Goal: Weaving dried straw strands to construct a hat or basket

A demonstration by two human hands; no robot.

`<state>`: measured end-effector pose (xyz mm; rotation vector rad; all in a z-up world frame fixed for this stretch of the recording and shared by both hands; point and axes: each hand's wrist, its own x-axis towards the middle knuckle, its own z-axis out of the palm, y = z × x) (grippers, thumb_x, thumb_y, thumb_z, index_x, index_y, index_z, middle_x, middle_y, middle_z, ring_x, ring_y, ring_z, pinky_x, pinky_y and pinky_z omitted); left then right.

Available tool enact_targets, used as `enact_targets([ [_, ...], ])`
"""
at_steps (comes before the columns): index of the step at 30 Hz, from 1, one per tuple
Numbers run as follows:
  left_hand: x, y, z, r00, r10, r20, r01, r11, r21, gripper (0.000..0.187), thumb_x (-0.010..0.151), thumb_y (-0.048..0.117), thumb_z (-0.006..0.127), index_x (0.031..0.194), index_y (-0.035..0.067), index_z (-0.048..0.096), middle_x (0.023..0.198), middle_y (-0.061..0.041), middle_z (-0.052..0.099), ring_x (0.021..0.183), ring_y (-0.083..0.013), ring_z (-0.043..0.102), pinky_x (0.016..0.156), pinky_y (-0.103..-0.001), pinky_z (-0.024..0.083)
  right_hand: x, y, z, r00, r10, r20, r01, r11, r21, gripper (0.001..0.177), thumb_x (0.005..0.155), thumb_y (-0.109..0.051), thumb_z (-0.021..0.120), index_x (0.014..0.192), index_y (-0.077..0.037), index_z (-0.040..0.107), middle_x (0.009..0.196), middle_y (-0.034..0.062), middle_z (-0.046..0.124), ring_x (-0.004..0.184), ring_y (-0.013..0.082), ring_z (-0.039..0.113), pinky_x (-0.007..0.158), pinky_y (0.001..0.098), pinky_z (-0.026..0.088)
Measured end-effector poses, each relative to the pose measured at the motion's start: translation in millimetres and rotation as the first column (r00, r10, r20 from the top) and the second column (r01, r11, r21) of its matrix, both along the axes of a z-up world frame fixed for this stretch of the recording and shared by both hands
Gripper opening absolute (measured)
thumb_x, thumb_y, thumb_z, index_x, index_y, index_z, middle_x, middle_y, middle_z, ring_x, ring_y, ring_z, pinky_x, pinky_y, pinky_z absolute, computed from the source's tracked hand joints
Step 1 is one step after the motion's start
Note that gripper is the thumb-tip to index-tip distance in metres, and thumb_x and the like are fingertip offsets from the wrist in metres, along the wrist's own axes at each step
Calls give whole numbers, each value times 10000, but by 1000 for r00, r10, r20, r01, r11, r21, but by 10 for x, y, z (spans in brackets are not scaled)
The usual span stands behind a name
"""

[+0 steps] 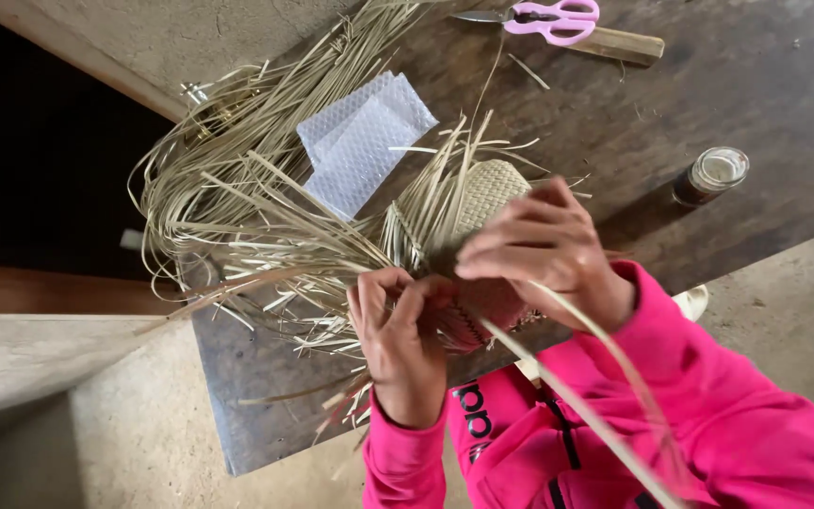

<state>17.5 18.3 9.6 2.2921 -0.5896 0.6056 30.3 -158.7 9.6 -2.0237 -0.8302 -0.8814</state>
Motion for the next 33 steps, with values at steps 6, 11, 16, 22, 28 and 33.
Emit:
enact_targets([
  [6,39,26,162,993,-63,-99,62,998,-5,107,719,-33,603,762,65,610,835,-60,458,790,-236,458,695,-338,359,127,154,60,981,-84,173,75,995,58,338,959,-215,339,822,-187,647,874,-69,665,729,146,569,788,399,271],
  [11,54,14,202,979,-110,-173,77,980,-186,70,799,88,648,863,61,661,817,-48,444,773,-177,468,708,-282,391,114,194,101,978,-144,148,139,989,44,283,956,-229,376,800,-242,611,884,-87,624,757,165,535,774,419,261],
  [16,86,58,140,956,-163,-243,99,962,-254,139,722,105,586,822,95,682,805,-8,439,781,-141,474,693,-247,403,37,82,-67,991,-130,-44,132,990,45,128,860,-292,599,806,-179,574,834,-41,577,703,188,460,716,371,268],
  [22,56,30,137,964,-142,-226,71,953,-295,92,787,178,667,832,99,681,797,-25,466,787,-146,481,711,-281,412,-57,-20,-134,998,-23,-62,22,1000,-22,205,910,-238,469,903,-219,673,899,-104,609,787,163,470,745,386,259],
  [28,29,7,204,949,-113,-293,16,949,-315,72,772,136,675,828,96,694,796,-19,459,739,-134,498,689,-252,407,-32,88,-34,1000,6,27,-7,999,52,86,850,-218,583,796,-180,639,799,-85,598,713,172,502,764,431,250],
  [33,45,-6,175,948,-136,-287,36,944,-328,135,711,20,660,820,94,686,794,-35,497,748,-154,525,668,-265,447,-30,195,41,983,-120,-142,132,988,79,154,824,-175,611,673,-145,601,629,-38,503,604,169,432,757,397,240],
])
